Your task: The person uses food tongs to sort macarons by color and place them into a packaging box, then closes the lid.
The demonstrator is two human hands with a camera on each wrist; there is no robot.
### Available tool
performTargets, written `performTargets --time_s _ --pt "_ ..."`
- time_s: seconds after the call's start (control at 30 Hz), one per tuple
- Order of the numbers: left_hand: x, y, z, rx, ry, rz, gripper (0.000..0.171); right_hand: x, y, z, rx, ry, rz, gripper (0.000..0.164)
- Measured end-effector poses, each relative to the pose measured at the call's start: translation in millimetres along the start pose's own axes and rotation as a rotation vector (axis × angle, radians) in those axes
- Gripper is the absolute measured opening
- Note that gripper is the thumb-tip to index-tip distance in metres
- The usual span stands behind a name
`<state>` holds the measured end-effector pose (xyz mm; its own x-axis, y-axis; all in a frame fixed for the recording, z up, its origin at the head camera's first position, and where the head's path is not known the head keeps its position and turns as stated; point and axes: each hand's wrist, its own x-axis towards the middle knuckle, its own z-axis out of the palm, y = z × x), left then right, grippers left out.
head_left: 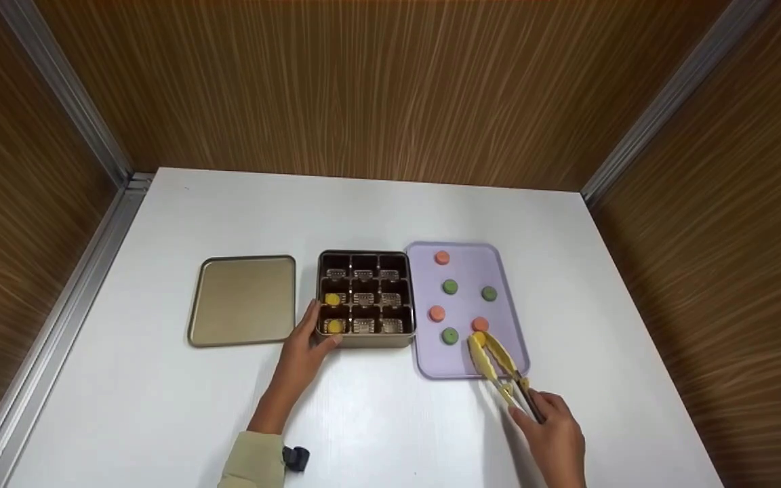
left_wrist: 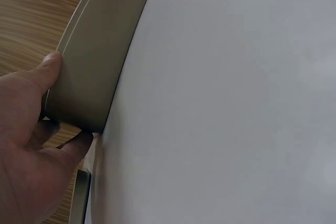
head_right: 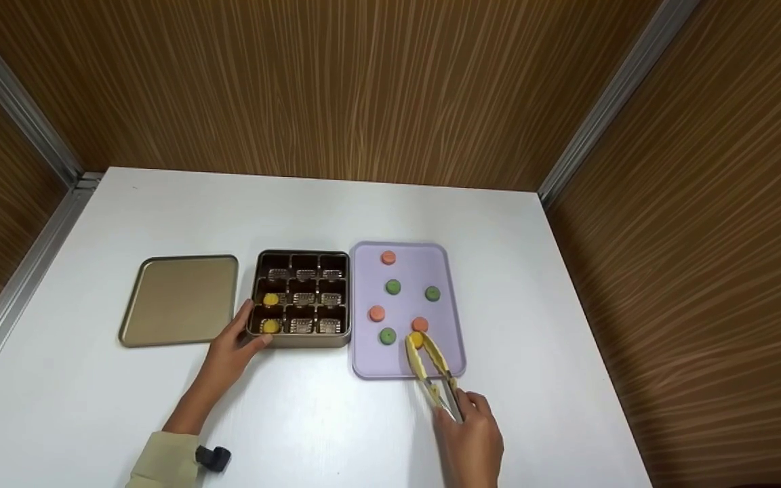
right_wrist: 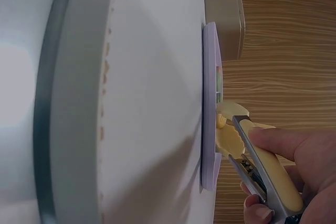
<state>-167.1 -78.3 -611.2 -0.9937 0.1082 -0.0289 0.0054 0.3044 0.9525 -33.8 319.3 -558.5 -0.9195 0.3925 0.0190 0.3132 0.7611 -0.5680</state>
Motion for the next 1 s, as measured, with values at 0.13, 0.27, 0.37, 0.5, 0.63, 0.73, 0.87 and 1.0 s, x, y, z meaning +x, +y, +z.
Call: performTargets --time_s 0.13,0.27,0.37,0.5,0.63,0.73,0.87,1.0 --pt "0.6 -0.3 -0.4 -0.004 -0.001 0.005 0.088 1.9 -3.5 0.2 -0.001 0.008 -0.013 0.054" --pt "0.9 0.2 -0.5 -0.003 0.011 0.005 0.087 5.2 -7.6 0.7 0.002 0.011 -0.042 0.053" --pt "1.2 0.8 -0.1 0.004 0.018 0.006 0.085 8.4 -11.1 1.1 0.009 0.01 -0.06 0.053" --pt "1.2 1.8 0.6 0.0 0.021 0.01 0.084 12.2 -15.5 1.8 0.014 0.006 -0.09 0.053" --pt "1.6 2.1 1.5 0.004 0.024 0.013 0.083 15.1 -19.0 3.3 0.014 0.023 -0.127 0.053" --pt "2.0 2.0 2.0 0.018 0.025 0.011 0.083 15.9 -21.0 5.1 0.022 0.041 -0.149 0.051" --pt "1.4 1.2 1.6 0.025 0.021 0.008 0.084 15.3 -22.9 8.4 0.025 0.072 -0.182 0.05" --pt "1.7 -0.9 0.2 0.024 0.015 0.011 0.086 16.6 -26.7 10.7 0.023 0.101 -0.207 0.049"
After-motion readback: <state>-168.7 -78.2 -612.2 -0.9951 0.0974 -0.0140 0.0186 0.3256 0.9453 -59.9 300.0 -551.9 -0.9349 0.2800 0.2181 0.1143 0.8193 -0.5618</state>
